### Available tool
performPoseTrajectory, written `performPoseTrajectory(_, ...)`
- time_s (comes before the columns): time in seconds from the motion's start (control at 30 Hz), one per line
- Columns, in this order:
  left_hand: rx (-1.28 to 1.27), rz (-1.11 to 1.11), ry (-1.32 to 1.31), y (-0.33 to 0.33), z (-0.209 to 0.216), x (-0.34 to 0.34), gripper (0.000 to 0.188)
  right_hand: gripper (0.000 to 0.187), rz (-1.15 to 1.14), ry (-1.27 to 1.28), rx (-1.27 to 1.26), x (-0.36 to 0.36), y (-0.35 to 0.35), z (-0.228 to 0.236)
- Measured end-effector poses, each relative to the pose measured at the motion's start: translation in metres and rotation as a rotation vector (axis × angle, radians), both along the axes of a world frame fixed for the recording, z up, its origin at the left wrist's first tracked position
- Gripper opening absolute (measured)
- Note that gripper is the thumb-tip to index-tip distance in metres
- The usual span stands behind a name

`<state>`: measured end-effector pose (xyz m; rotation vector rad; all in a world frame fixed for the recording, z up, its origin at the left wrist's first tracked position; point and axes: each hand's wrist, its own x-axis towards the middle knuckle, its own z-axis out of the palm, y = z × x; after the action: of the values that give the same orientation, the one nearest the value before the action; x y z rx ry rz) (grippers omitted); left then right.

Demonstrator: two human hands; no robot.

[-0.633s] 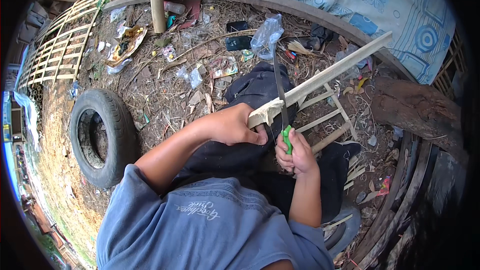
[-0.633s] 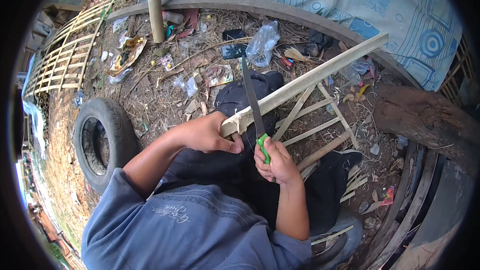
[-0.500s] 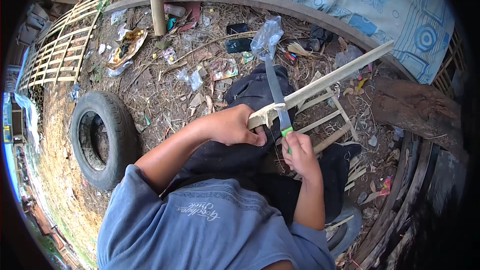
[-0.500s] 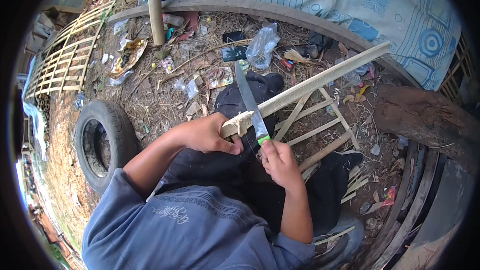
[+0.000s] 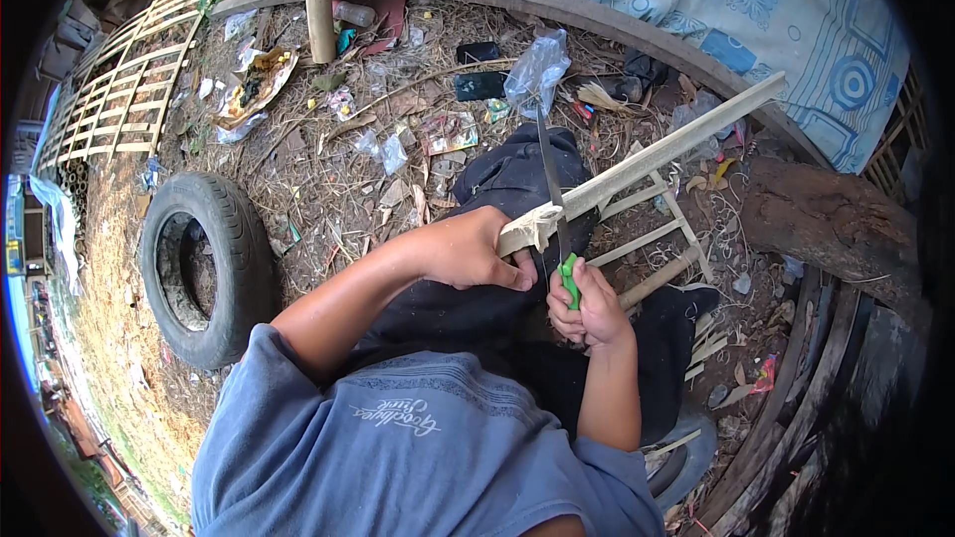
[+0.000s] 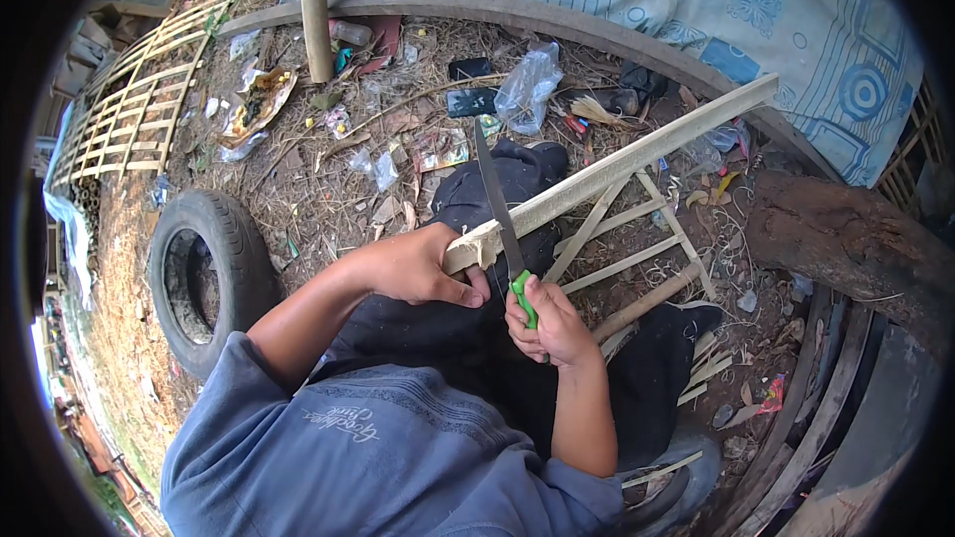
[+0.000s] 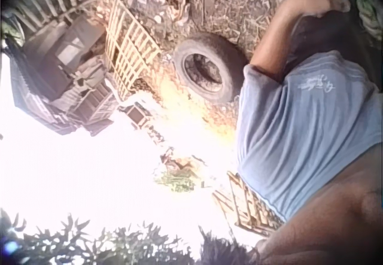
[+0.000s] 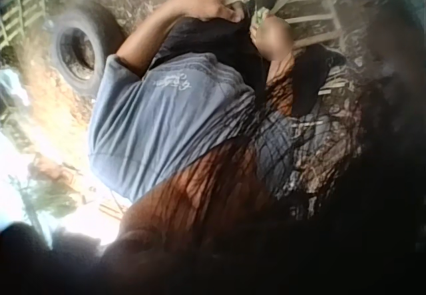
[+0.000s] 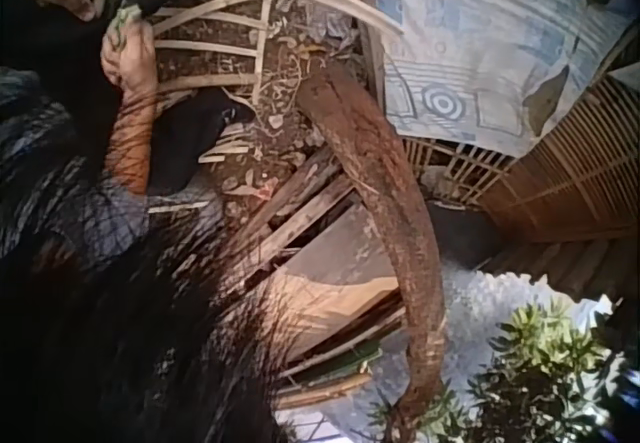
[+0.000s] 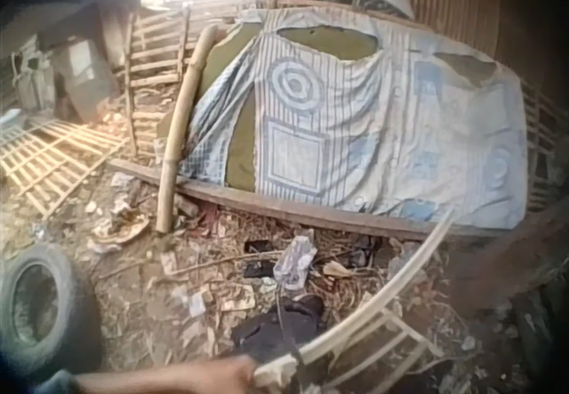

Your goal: The person shaves a piece of bamboo with a knife, removing thin strips of wood. They hold the piece by hand and against their leg while moving the blade along the wood, turning the item to reach different sides.

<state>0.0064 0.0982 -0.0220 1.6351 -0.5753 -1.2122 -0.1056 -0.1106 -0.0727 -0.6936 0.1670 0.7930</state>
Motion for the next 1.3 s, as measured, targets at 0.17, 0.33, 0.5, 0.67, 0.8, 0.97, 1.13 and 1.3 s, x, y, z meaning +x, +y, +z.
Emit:
performPoseTrajectory(0.17, 0.134, -0.018, 0.039, -0.001, 0.006, 0.003, 0.018, 0.046, -0.143, -0.3, -0.726, -0.004, 0.008, 0.015)
performPoseTrajectory(0.33, 0.042, -0.034, -0.066, -0.004, -0.003, -0.001, 0.016, 0.046, -0.017, -0.128, -0.545, 0.001, -0.007, 0.021)
performPoseTrajectory(0.5, 0.134, -0.007, 0.028, -0.005, 0.01, 0.002, 0.019, 0.051, -0.067, 0.039, -0.236, -0.001, 0.006, 0.016)
performPoseTrajectory(0.67, 0.206, 0.01, 0.126, 0.002, 0.001, 0.0, 0.021, 0.051, -0.149, -0.071, -0.495, -0.004, 0.003, 0.022)
performPoseTrajectory(0.8, 0.02, 0.015, -0.048, -0.003, -0.005, -0.003, 0.018, 0.04, -0.231, -0.433, -0.903, -0.009, 0.009, 0.018)
performPoseTrajectory(0.97, 0.02, 0.026, -0.04, -0.005, -0.001, -0.003, 0.018, 0.049, -0.013, -0.057, -0.382, 0.002, -0.002, 0.011)
performPoseTrajectory(1.13, 0.207, -0.007, 0.079, 0.001, 0.002, 0.002, 0.02, 0.053, 0.047, 0.021, 0.158, -0.005, 0.012, -0.003)
performPoseTrajectory(1.3, 0.002, 0.026, -0.03, 0.006, -0.001, -0.001, 0.022, 0.051, -0.107, -0.089, -0.218, -0.013, -0.001, 0.019)
